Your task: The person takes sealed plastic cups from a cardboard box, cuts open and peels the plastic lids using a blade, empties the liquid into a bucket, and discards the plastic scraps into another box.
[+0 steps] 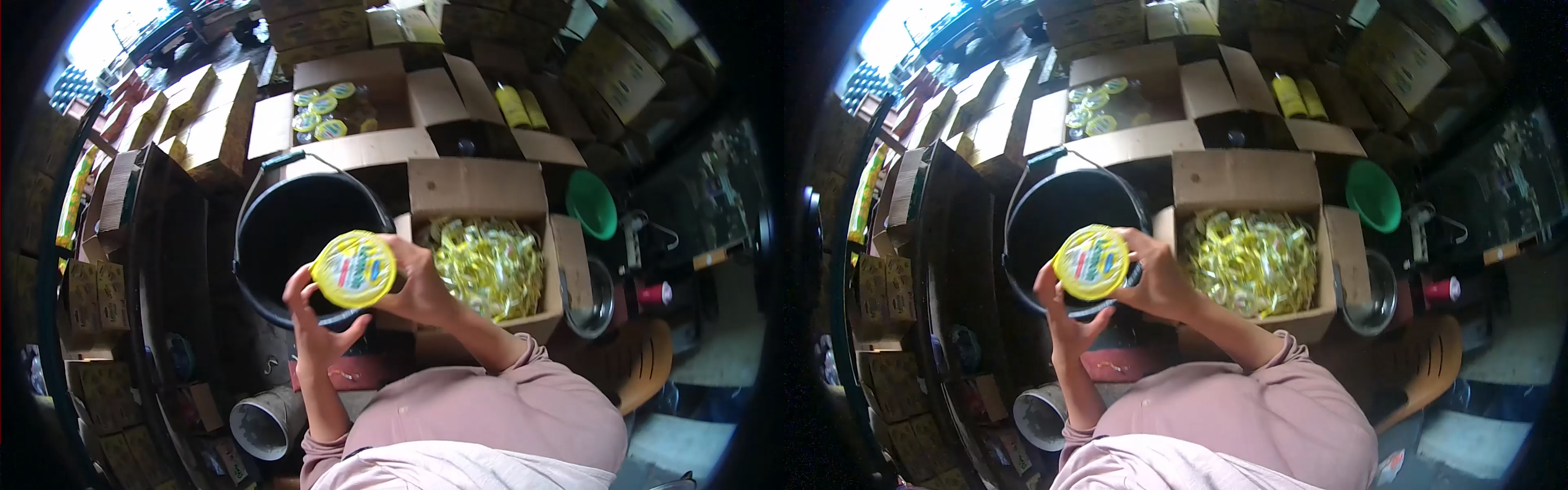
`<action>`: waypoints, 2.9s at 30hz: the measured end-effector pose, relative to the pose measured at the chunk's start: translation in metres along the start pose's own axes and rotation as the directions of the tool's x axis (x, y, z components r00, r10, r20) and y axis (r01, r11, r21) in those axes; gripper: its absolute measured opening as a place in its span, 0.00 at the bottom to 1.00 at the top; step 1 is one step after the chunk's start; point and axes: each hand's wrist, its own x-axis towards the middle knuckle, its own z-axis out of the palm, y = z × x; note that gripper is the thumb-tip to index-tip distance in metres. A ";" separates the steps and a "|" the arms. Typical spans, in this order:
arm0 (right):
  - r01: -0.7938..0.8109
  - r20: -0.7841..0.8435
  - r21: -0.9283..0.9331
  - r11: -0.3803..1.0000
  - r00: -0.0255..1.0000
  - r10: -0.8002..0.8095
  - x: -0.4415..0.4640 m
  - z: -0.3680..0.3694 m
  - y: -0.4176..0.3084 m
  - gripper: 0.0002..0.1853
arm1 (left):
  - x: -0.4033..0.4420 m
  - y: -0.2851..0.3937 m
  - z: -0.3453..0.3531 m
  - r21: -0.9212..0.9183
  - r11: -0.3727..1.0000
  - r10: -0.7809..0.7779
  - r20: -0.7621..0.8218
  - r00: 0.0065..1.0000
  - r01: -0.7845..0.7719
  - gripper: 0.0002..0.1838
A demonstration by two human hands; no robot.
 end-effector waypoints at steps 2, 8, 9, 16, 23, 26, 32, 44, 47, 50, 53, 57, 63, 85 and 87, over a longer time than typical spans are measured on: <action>-0.016 0.080 0.029 0.999 0.997 0.014 -0.028 0.002 -0.014 0.35 | -0.008 0.011 0.005 -0.012 0.994 0.107 0.360 0.927 -0.110 0.31; -0.133 -0.175 0.105 0.985 0.973 0.150 -0.104 -0.028 -0.008 0.39 | -0.042 0.032 0.040 -0.419 0.857 -0.230 0.210 0.950 0.300 0.11; -0.143 -0.316 -0.053 0.988 0.941 0.120 -0.117 -0.041 -0.003 0.32 | -0.045 0.027 0.040 -0.442 0.857 -0.208 0.173 0.963 0.265 0.11; -0.583 -0.995 0.010 0.812 0.071 0.064 -0.256 -0.162 0.093 0.12 | -0.015 0.006 -0.004 -0.655 0.748 -0.202 -0.068 0.977 0.109 0.22; -0.631 -0.929 0.352 0.692 -0.148 0.339 -0.295 -0.211 0.157 0.31 | 0.007 -0.061 0.004 -0.452 0.882 -0.220 -0.142 0.965 0.135 0.24; -0.638 -0.902 0.377 0.671 -0.088 0.423 -0.285 -0.215 0.152 0.33 | 0.008 -0.071 0.007 -0.431 0.889 -0.260 -0.194 0.946 0.156 0.25; -0.536 -0.917 0.393 0.747 -0.160 0.366 -0.287 -0.214 0.159 0.23 | 0.007 -0.060 0.005 -0.489 0.852 -0.308 -0.182 0.934 0.185 0.24; -0.563 -0.952 0.009 0.827 0.248 0.179 -0.311 -0.188 0.132 0.05 | 0.003 -0.067 0.005 -0.397 0.896 -0.277 -0.155 0.948 0.197 0.25; -0.578 -0.617 -0.787 0.215 0.734 -0.282 -0.295 -0.174 0.088 0.04 | 0.002 -0.067 0.005 -0.405 0.892 -0.277 -0.143 0.950 0.199 0.24; -0.481 -0.490 -0.871 0.102 0.831 -0.264 -0.304 -0.170 0.080 0.03 | 0.003 -0.062 0.004 -0.398 0.894 -0.276 -0.132 0.952 0.204 0.24; -0.436 -0.428 -0.899 0.032 0.864 -0.264 -0.318 -0.161 0.069 0.04 | 0.003 -0.061 0.003 -0.396 0.894 -0.280 -0.125 0.952 0.211 0.24; -0.440 -0.424 -0.898 0.013 0.857 -0.293 -0.339 -0.156 0.051 0.06 | 0.002 -0.065 0.004 -0.382 0.899 -0.276 -0.111 0.955 0.216 0.23; -0.691 -0.882 -0.471 0.548 0.390 -0.265 -0.353 -0.159 0.042 0.11 | 0.002 -0.068 0.005 -0.353 0.915 -0.257 -0.136 0.957 0.196 0.25; -0.384 0.276 0.910 0.158 0.844 0.459 -0.059 0.023 0.031 0.13 | 0.003 -0.057 -0.003 -0.377 0.917 -0.144 -0.003 0.990 0.132 0.14; -0.390 0.202 0.850 0.354 0.862 0.465 -0.050 0.025 0.033 0.11 | 0.004 -0.056 -0.002 -0.400 0.909 -0.138 -0.028 0.990 0.116 0.16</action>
